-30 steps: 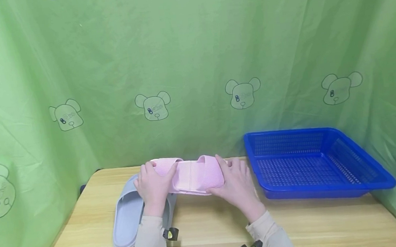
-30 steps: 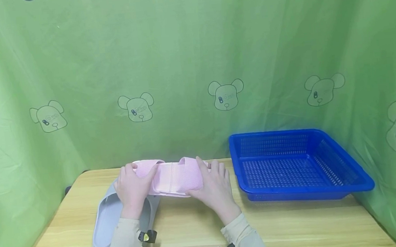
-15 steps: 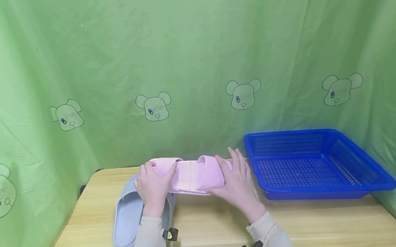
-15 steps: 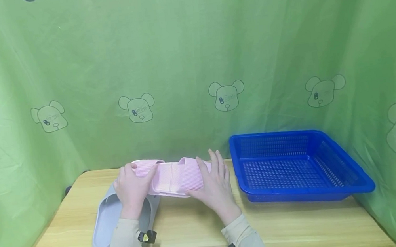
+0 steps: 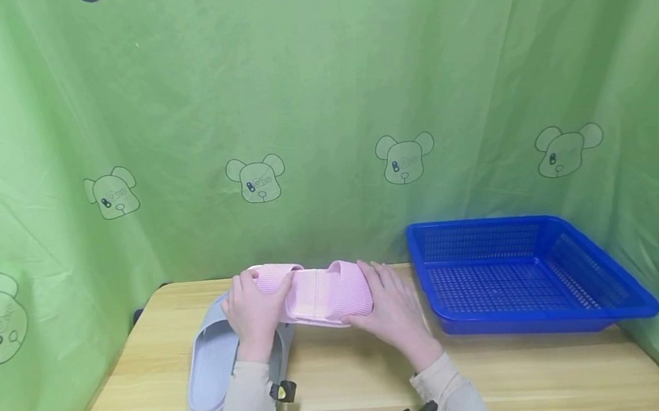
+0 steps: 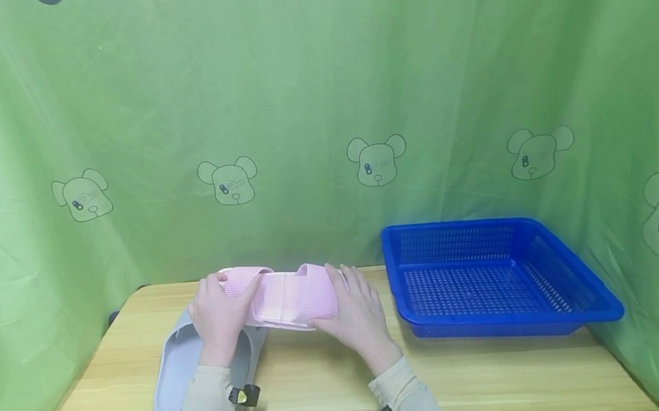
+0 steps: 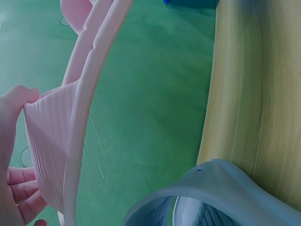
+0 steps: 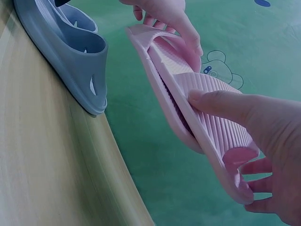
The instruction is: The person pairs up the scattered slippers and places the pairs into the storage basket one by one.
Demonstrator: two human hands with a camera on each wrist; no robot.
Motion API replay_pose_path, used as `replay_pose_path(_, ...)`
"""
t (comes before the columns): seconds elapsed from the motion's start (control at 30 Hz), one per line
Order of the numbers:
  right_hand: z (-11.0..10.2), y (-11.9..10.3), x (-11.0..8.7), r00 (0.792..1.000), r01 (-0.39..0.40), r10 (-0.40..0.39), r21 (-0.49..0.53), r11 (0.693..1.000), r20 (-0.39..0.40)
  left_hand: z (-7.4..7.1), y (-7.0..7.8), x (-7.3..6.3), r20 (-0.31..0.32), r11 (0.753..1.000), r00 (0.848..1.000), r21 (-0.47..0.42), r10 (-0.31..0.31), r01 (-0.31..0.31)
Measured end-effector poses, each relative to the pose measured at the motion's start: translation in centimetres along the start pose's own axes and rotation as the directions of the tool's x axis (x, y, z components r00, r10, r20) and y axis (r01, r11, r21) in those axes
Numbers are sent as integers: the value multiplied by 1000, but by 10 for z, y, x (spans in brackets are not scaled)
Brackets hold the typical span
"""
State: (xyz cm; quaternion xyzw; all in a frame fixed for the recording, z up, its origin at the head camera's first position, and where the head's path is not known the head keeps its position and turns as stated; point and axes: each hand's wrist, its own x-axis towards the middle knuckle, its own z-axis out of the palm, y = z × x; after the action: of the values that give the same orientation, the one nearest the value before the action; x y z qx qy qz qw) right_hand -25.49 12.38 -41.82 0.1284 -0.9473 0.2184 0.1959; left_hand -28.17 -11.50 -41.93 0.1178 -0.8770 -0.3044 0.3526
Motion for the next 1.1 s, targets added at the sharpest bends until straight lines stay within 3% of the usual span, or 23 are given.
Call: replay_pose_path(1.1, 7, -3, 0, 998, 34, -34, -1, 999, -51, 3, 4, -4, -19, 996, 998, 65, 67, -66)
